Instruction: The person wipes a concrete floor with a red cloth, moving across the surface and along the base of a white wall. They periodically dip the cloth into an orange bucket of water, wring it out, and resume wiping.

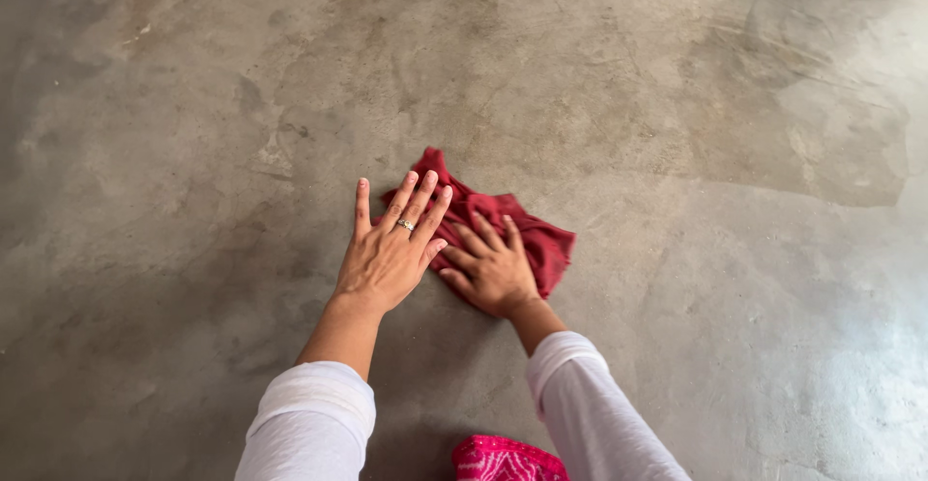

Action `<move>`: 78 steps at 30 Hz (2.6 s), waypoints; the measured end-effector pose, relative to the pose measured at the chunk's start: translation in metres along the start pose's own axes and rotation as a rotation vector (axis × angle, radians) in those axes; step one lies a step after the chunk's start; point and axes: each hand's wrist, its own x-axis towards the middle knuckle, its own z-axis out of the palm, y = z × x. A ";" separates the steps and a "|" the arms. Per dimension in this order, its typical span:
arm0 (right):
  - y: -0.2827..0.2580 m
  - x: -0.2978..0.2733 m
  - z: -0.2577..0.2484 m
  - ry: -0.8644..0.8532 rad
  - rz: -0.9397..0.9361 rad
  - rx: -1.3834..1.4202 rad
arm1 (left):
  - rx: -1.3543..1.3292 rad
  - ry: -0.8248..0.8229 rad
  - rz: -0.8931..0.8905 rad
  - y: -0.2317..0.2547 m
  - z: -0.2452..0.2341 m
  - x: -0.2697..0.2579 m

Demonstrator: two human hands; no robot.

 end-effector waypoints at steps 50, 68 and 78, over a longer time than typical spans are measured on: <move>0.009 -0.051 -0.045 -0.633 0.561 0.084 | -0.181 -0.012 -0.372 0.056 0.016 0.009; 0.017 -0.057 -0.090 -0.671 0.172 -0.007 | -0.151 0.003 -0.244 0.081 0.003 0.025; 0.008 -0.061 -0.054 -0.244 0.266 0.077 | -0.091 0.017 -0.200 0.077 0.029 0.052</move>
